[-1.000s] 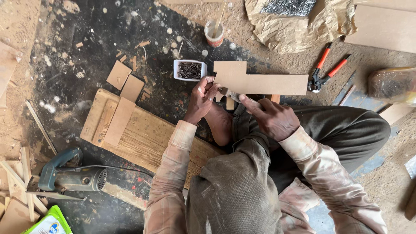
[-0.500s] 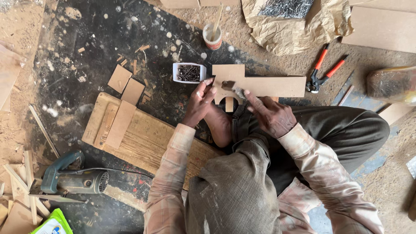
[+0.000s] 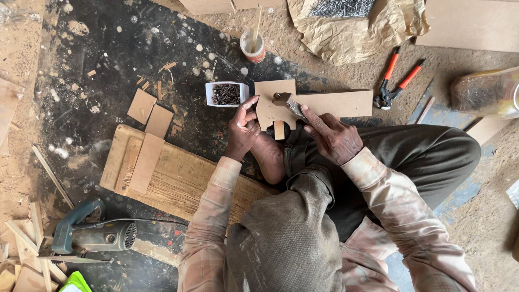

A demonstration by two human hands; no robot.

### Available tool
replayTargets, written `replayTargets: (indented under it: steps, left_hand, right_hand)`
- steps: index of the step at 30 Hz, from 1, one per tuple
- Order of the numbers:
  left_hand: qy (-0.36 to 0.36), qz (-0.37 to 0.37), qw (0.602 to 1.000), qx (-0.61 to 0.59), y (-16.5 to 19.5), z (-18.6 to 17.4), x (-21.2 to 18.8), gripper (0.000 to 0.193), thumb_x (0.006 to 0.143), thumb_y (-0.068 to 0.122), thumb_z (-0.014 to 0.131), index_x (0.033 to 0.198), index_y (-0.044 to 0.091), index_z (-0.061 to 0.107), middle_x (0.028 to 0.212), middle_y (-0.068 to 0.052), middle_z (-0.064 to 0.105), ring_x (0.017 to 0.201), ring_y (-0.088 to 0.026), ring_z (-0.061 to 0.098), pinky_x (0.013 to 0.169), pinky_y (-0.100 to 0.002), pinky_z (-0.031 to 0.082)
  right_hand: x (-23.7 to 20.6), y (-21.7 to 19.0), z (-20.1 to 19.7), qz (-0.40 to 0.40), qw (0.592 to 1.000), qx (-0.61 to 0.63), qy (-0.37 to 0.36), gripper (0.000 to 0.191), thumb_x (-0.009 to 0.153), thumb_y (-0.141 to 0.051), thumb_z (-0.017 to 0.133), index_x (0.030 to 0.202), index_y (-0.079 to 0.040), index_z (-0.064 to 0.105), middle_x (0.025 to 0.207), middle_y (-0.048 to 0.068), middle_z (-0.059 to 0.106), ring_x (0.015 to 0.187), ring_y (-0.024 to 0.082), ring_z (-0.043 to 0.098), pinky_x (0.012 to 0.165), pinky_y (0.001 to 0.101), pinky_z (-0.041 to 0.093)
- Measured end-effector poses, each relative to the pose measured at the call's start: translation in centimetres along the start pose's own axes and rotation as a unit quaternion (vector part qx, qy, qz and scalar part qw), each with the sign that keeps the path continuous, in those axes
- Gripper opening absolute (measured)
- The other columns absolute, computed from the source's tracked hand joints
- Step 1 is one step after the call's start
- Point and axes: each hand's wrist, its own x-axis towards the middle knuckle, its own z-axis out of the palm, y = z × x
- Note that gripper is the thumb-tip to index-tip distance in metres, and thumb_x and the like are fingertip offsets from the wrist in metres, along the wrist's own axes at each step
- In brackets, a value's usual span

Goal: The person assembles a small wooden structure by hammering nails into a T-shaped piece of wood. They repeatedly pick up nails, position them, and strike with a hammer while sitting on the floor.

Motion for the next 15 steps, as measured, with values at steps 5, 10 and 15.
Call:
replayTargets:
  steps: [5,10,15]
  left_hand:
    - [0.018,0.015,1.0,-0.005,-0.8,0.4,-0.4,0.071,0.088,-0.021,0.055,0.154,0.004,0.043,0.152,-0.015,0.058,0.121,-0.012,0.068,0.067,-0.016,0.046]
    - [0.027,0.018,0.999,-0.017,-1.3,0.7,-0.7,0.068,0.091,-0.02,0.055,0.154,0.004,0.042,0.154,-0.015,0.056,0.125,-0.016,0.067,0.067,-0.017,0.049]
    - [0.023,0.032,0.999,-0.004,-1.7,0.7,-0.6,0.069,0.09,-0.02,0.055,0.153,0.003,0.042,0.155,-0.014,0.052,0.13,-0.02,0.066,0.075,-0.02,0.057]
  right_hand:
    - [0.3,-0.1,0.2,-0.007,1.0,-0.014,0.004,0.061,0.101,-0.026,0.07,0.157,-0.023,0.046,0.093,0.008,0.064,0.066,0.028,0.068,0.051,0.0409,0.054]
    - [0.3,-0.5,-0.3,-0.046,0.999,-0.012,0.003,0.064,0.1,-0.024,0.071,0.158,-0.022,0.044,0.097,0.008,0.065,0.067,0.028,0.067,0.055,0.0397,0.056]
    - [0.3,-1.3,-0.6,-0.088,0.995,-0.046,-0.033,0.072,0.093,-0.022,0.074,0.157,-0.025,0.043,0.097,0.008,0.065,0.066,0.024,0.068,0.052,0.0376,0.056]
